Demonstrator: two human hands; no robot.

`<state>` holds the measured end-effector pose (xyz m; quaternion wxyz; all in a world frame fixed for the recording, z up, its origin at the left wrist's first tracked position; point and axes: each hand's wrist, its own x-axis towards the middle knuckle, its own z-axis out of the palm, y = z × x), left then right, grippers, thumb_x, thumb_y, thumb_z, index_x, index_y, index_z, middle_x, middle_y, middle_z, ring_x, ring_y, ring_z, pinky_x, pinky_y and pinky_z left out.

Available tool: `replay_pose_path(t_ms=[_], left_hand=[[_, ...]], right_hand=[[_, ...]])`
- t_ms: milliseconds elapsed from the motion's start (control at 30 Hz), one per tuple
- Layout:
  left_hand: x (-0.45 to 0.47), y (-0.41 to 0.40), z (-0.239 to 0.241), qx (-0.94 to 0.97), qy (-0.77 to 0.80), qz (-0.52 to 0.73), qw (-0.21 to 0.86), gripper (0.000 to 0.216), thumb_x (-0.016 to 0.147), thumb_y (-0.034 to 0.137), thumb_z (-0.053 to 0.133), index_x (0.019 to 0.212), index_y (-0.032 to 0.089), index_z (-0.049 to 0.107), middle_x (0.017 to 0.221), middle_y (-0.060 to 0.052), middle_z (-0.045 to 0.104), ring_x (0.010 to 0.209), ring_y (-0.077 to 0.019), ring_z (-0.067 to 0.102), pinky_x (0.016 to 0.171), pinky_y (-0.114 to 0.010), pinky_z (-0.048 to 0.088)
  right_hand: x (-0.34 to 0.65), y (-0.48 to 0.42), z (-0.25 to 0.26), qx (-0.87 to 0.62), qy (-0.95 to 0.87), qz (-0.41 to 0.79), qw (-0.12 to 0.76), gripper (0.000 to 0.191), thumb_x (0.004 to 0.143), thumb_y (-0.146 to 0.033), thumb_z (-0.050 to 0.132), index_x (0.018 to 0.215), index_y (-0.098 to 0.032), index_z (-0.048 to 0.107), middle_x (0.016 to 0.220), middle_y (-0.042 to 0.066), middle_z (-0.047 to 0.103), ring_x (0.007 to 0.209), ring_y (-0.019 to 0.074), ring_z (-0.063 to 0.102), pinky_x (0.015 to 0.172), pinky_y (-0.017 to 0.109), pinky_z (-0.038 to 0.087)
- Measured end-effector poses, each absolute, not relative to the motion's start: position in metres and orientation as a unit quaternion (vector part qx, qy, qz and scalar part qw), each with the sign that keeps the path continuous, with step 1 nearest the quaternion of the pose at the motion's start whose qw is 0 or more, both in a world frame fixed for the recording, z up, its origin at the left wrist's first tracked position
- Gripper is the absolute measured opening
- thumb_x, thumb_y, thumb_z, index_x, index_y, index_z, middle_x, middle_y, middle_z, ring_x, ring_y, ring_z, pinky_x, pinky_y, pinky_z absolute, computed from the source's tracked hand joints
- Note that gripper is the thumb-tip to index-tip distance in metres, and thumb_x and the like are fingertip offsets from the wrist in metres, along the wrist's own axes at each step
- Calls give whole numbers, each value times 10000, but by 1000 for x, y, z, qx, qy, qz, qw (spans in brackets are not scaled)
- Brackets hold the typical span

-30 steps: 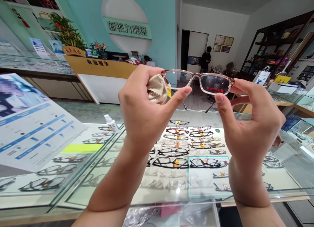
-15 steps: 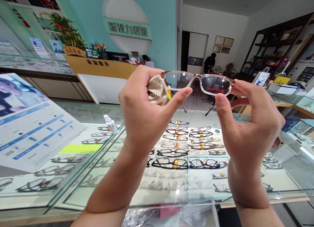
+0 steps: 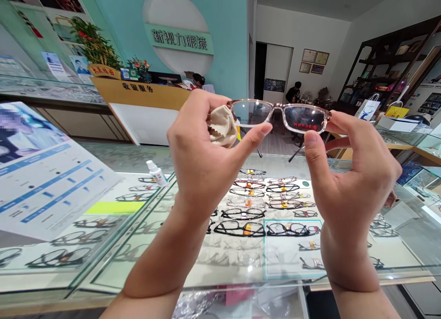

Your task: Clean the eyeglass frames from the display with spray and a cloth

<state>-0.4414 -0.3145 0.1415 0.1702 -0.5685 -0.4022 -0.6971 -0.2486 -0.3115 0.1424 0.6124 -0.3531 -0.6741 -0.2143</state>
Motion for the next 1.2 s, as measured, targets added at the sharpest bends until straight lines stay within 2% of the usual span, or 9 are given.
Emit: replay_pose_path(t_ms=[467, 833, 933, 1100, 1200], left_hand=[[-442, -315, 143, -567, -405, -691, 192, 449, 730, 598, 935, 899, 312, 633, 824, 5, 629, 862, -256, 672, 690, -416, 550], [-442, -313, 142, -553, -405, -691, 228, 456, 726, 579, 947, 889, 306, 620, 826, 11, 627, 822, -238, 643, 706, -419, 540], [-443, -311, 142, -548, -402, -695, 234, 422, 743, 551, 943, 878, 314, 621, 844, -1, 648, 797, -236, 615, 709, -435, 525], [-446, -305, 140, -546, -403, -694, 242, 447, 732, 603, 934, 870, 321, 615, 828, -1, 652, 756, -230, 571, 722, -446, 528], [-448, -303, 139, -552, -396, -698, 227, 429, 735, 571, 943, 885, 325, 625, 848, -6, 646, 802, -234, 589, 736, -444, 529]], right_hand=[[-248, -310, 142, -351, -682, -228, 599, 221, 1041, -373, 666, 1209, -236, 704, 1083, 78, 763, 779, 237, 712, 792, 420, 580], [-247, -304, 141, -341, -697, -141, 615, 243, 1052, -404, 632, 1224, -251, 708, 1152, 98, 747, 824, 256, 715, 816, 468, 594], [-249, -298, 141, -324, -702, -125, 622, 238, 1055, -418, 625, 1184, -236, 708, 1106, 87, 746, 804, 243, 707, 793, 450, 592], [-250, -292, 140, -336, -709, -106, 611, 263, 1063, -469, 615, 1176, -243, 687, 1080, 86, 722, 866, 268, 719, 791, 419, 578], [-250, -290, 140, -340, -709, -110, 608, 242, 1063, -452, 615, 1165, -245, 685, 1093, 81, 735, 828, 244, 703, 778, 398, 574]])
